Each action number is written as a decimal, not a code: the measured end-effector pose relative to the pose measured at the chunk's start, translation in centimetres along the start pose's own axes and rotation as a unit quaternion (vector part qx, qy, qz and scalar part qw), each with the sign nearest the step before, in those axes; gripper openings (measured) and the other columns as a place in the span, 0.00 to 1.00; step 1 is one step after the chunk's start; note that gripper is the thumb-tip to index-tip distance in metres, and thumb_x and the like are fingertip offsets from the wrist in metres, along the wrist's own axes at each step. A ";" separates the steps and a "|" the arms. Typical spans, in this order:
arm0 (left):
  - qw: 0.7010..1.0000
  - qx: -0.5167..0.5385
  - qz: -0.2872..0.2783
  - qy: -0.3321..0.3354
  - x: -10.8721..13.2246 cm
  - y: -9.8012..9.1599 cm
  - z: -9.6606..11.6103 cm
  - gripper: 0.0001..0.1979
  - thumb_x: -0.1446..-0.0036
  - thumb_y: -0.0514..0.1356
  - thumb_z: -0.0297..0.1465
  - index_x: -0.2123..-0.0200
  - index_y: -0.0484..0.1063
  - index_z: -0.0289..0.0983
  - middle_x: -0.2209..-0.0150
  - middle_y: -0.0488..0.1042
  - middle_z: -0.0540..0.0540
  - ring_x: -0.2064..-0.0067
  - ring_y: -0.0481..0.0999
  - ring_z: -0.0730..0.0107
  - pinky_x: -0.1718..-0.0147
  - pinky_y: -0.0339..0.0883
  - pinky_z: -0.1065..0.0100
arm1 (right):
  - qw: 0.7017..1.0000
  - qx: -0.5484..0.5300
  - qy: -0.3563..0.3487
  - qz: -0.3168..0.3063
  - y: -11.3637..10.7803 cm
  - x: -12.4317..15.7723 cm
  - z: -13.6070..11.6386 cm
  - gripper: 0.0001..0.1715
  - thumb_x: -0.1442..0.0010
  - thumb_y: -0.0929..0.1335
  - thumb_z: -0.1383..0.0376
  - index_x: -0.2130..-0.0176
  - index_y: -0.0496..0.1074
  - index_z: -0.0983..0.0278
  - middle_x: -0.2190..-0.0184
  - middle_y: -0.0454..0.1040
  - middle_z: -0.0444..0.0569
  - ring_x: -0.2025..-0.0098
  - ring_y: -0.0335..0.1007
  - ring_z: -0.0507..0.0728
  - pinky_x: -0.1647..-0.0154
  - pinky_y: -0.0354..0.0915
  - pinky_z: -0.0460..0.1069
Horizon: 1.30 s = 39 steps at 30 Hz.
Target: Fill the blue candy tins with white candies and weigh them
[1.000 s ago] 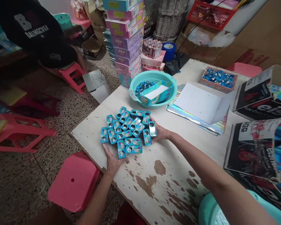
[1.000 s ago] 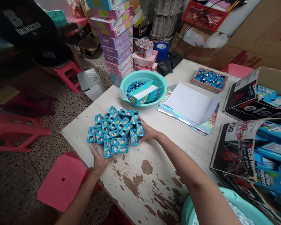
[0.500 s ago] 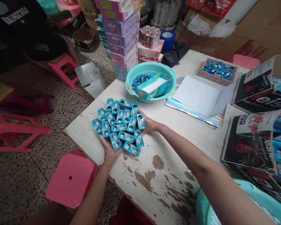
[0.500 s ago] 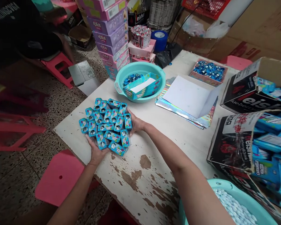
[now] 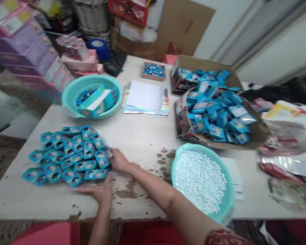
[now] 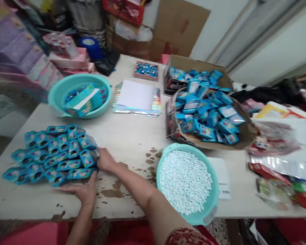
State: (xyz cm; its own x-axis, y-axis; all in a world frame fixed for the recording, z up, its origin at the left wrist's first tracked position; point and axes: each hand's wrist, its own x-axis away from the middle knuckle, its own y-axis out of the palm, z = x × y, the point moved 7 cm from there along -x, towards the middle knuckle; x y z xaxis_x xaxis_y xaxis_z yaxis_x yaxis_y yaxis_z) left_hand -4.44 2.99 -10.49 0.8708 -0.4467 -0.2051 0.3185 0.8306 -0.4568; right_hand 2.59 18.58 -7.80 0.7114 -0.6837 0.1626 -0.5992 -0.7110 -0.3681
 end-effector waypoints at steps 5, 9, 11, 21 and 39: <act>0.998 0.004 0.055 0.030 -1.5 -0.6 2.1 0.69 0.66 0.70 0.45 0.36 0.26 0.24 0.33 0.26 0.24 0.31 0.30 0.46 0.35 0.29 0.46 | 0.989 0.008 -0.096 0.110 -8.8 7.9 -0.4 0.34 0.43 0.69 0.62 0.40 0.58 0.49 0.45 0.65 0.45 0.47 0.66 0.57 0.47 0.67 0.54; 0.999 -0.011 0.040 0.002 -0.1 -1.6 1.8 0.67 0.67 0.70 0.46 0.35 0.28 0.35 0.31 0.29 0.35 0.31 0.34 0.43 0.35 0.34 0.44 | 0.913 0.123 -0.036 0.388 -26.9 19.0 3.3 0.24 0.37 0.62 0.58 0.42 0.63 0.57 0.48 0.67 0.54 0.48 0.65 0.61 0.47 0.65 0.58; 1.000 -0.002 0.023 0.002 1.8 -1.3 2.7 0.64 0.65 0.68 0.45 0.34 0.29 0.38 0.31 0.35 0.37 0.32 0.42 0.41 0.37 0.43 0.41 | 0.838 0.234 0.065 0.489 -35.4 23.5 5.9 0.24 0.36 0.60 0.63 0.42 0.62 0.65 0.47 0.66 0.60 0.44 0.61 0.63 0.43 0.61 0.60; 0.856 -0.068 -0.412 0.306 25.8 12.0 18.3 0.30 0.43 0.57 0.41 0.39 0.59 0.38 0.36 0.57 0.37 0.34 0.53 0.50 0.38 0.50 0.48 | 0.881 0.331 0.129 0.313 -44.4 18.7 16.7 0.30 0.51 0.72 0.66 0.48 0.68 0.69 0.41 0.60 0.65 0.37 0.47 0.73 0.38 0.41 0.70; 0.794 -0.244 -0.365 0.421 32.3 25.7 22.8 0.23 0.40 0.54 0.42 0.43 0.68 0.42 0.38 0.61 0.40 0.34 0.48 0.43 0.38 0.41 0.44 | 0.839 -0.400 -0.008 0.368 -37.9 37.8 15.7 0.26 0.63 0.78 0.56 0.63 0.75 0.63 0.63 0.80 0.49 0.60 0.76 0.61 0.53 0.70 0.58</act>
State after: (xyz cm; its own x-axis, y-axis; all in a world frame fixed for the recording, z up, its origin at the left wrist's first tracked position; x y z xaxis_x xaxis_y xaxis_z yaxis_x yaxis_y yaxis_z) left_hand 40.43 17.51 -9.14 -0.1026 -0.9843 -0.1439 0.2612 0.1129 -0.9587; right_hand 57.92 22.28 -2.12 0.0404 -0.9884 0.1461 -0.9293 0.0166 0.3690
